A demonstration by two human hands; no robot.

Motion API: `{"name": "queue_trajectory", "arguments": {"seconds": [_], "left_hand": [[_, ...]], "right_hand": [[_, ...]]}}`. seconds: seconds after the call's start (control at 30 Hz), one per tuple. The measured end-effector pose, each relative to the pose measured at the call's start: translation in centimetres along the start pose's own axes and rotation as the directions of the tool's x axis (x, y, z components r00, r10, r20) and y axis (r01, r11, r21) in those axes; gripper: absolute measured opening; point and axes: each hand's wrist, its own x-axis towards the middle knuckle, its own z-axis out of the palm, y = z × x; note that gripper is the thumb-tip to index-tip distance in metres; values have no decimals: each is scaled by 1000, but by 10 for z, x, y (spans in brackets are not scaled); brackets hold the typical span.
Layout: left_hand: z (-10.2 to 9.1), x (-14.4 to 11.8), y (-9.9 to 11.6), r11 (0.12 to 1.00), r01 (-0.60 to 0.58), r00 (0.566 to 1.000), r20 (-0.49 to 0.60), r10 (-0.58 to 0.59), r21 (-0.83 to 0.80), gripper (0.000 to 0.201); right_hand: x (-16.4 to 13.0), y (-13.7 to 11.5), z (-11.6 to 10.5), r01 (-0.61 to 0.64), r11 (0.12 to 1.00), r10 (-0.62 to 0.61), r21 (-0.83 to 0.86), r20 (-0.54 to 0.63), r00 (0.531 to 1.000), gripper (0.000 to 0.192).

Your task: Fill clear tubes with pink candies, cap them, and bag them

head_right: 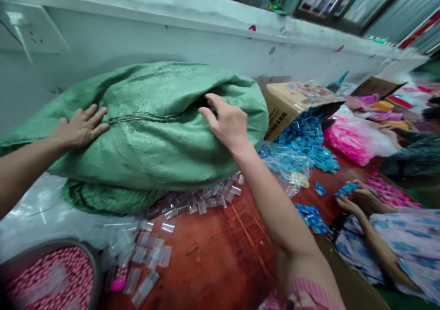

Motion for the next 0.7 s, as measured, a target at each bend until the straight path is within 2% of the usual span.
{"name": "queue_trajectory", "arguments": {"seconds": [0.03, 0.07, 0.1, 0.13, 0.2, 0.23, 0.3, 0.33, 0.4, 0.47, 0.53, 0.6, 0.7], "left_hand": [[1, -1, 0, 1000, 1, 1000, -12, -1, -2, 62], [2, -2, 1, 1000, 2, 1000, -25, -2, -4, 62], [3, -3, 1, 1000, 2, 999, -38, -3, -6, 62], [5, -4, 1, 1000, 0, 999, -50, 0, -7, 62], [11, -6, 0, 1000, -15, 997, -73, 14, -7, 61], [13, -6, -1, 1000, -25, 996, -83, 24, -4, 61], [17, -1, -5, 999, -45, 994, -96, 45, 2, 62], [17, 4, -8, 999, -53, 993, -104, 53, 2, 63], [15, 20, -15, 998, -63, 991, -123, 62, -9, 63], [10, 38, -19, 998, -45, 987, -156, 38, -40, 60], [9, 51, -19, 997, 12, 978, -205, -28, -77, 56], [15, 50, -13, 994, 77, 963, -253, -94, -74, 52], [31, 24, -1, 994, 113, 962, -249, -112, -9, 54]], "right_hand": [[-25, 4, -6, -32, 999, 27, -27, -151, 988, 49], [-51, 10, -8, -80, 995, 61, -53, -289, 955, 53], [-74, 17, -4, -147, 987, 117, -58, -363, 924, 62], [-94, 24, 5, -217, 976, 197, -14, -372, 907, 68], [-116, 36, 37, -337, 932, 360, 131, -240, 902, 71], [-116, 39, 56, -407, 897, 435, 173, -181, 882, 75], [-93, 38, 90, -547, 812, 578, 202, -163, 799, 89], [-72, 35, 103, -588, 781, 618, 213, -122, 777, 90], [-19, 28, 117, -656, 727, 684, 202, -120, 720, 87], [30, 25, 120, -669, 722, 692, 177, -150, 706, 88], [58, 28, 122, -621, 768, 638, 157, -273, 720, 88], [58, 33, 128, -611, 782, 615, 124, -321, 720, 90], [22, 38, 144, -661, 749, 652, 42, -227, 724, 87]]}}
